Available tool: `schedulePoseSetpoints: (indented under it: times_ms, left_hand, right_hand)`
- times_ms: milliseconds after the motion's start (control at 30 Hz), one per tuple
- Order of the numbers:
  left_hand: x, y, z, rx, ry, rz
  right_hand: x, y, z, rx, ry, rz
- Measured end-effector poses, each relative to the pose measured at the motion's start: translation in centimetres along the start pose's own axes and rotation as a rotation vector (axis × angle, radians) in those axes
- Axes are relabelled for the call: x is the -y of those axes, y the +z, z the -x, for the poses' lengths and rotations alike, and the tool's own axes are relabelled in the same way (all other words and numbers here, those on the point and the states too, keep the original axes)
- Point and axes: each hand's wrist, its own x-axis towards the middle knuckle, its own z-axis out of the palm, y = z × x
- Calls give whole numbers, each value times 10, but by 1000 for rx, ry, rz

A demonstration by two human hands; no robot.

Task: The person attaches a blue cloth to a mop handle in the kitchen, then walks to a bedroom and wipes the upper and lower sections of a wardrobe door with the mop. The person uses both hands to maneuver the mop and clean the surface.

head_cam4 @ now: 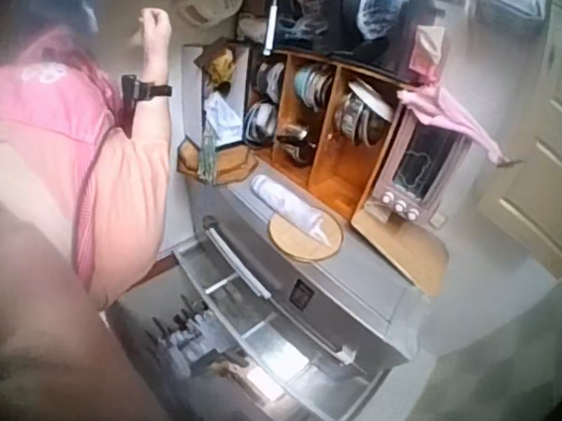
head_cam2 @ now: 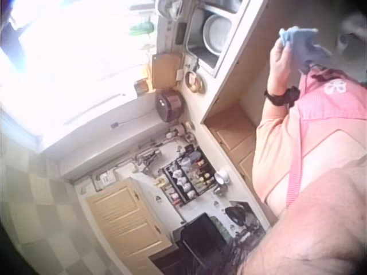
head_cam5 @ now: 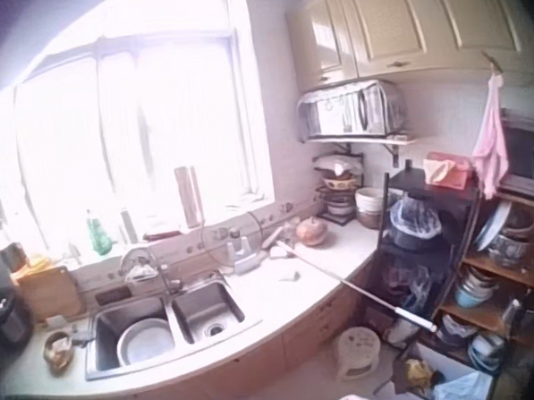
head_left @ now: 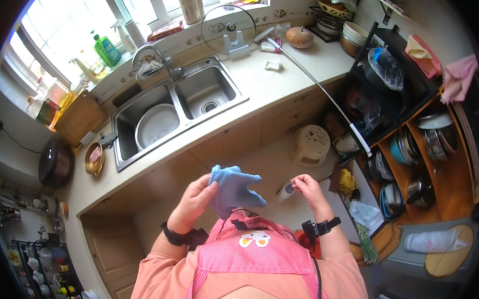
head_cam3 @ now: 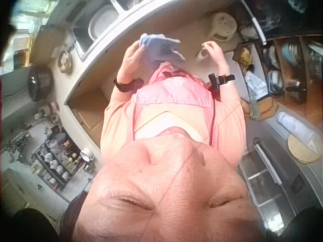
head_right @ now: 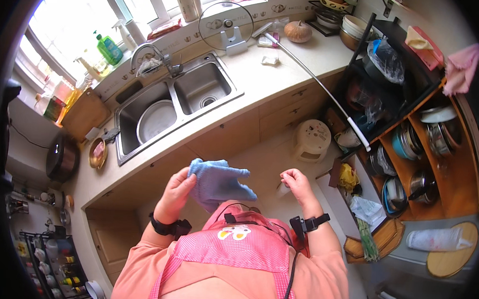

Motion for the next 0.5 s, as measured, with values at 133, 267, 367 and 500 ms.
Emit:
schedulePoseSetpoints:
  times_ms: [133, 267, 367, 500]
  left_hand:
    - [-28, -29, -79, 6, 40, 104]
    - [-51, -59, -158, 107, 41, 25]
    - [-70, -75, -216, 117, 12, -11]
    - [-85, -89, -286, 86, -34, -18]
  right_hand:
    - [30, 3, -94, 22, 25, 63]
    - [46, -3, -185, -9, 23, 71]
    - [63, -6, -244, -57, 80, 128]
    - [89, -12, -331, -62, 113, 180]
